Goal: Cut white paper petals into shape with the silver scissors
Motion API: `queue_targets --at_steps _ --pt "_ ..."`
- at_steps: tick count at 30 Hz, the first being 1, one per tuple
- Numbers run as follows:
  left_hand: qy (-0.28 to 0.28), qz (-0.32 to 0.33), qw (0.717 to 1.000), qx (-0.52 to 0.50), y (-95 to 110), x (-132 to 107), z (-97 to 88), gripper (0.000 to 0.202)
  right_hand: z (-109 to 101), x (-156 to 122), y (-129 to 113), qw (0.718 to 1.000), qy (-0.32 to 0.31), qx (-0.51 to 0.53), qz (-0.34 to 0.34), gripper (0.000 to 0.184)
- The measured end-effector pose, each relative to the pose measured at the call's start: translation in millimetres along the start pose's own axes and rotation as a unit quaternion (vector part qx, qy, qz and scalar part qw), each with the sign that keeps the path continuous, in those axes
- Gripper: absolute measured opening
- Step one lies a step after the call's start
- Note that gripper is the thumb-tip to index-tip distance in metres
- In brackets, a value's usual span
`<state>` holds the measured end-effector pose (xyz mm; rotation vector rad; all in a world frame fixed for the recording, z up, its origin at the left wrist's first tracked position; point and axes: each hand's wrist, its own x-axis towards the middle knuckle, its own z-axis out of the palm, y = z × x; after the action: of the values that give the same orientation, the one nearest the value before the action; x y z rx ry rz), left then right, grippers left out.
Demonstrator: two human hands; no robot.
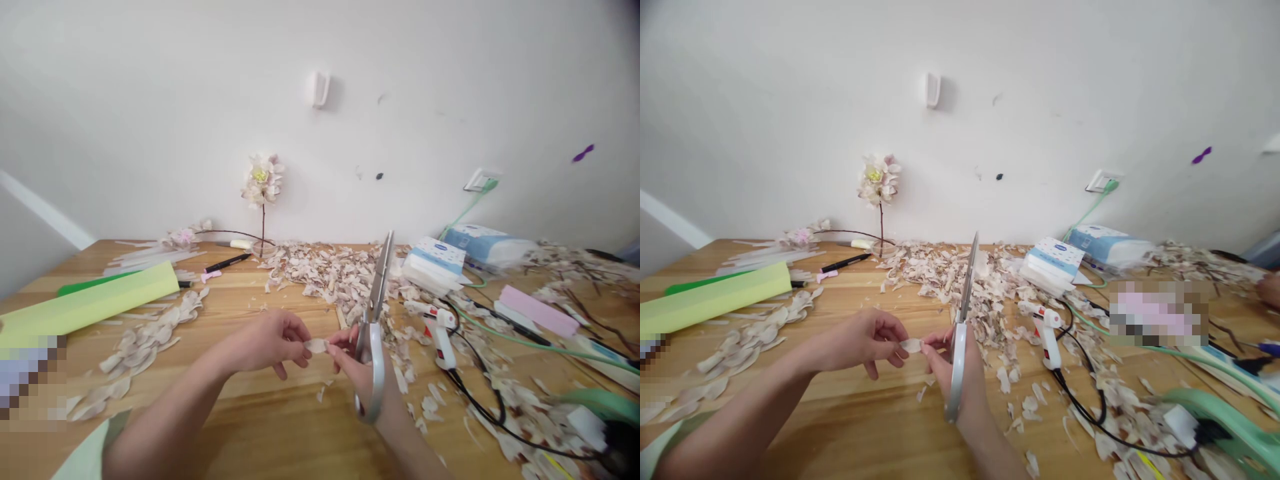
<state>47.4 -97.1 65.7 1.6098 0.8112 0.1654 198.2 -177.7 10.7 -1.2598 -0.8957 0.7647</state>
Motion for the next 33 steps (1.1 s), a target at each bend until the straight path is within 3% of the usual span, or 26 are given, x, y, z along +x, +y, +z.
queue_targets --at_steps 4,8,14,22,28,33 --pt "0.002 0.002 1.000 -0.006 2 -1 -3.0 0.023 -1 1 -2 0.999 0.039 -0.005 -0.017 0.028" --pt "0.009 0.038 0.999 -0.035 3 0 3.0 0.044 0 1 -1 0.998 0.047 -0.028 -0.030 0.027" --pt "0.033 0.006 0.997 -0.063 -2 11 15.2 0.022 3 1 6 0.998 0.046 -0.006 -0.030 0.025" --pt "-0.015 0.003 0.992 -0.129 0 8 3.1 0.030 4 6 10 0.992 0.073 0.099 -0.002 0.029" --pt "0.005 -0.019 0.987 -0.159 4 7 -1.1 0.027 7 5 3 0.989 0.077 0.125 0.034 0.027" --pt "0.005 -0.026 0.981 -0.193 -1 9 -1.6 0.026 6 6 4 0.990 0.086 0.106 0.023 0.024"
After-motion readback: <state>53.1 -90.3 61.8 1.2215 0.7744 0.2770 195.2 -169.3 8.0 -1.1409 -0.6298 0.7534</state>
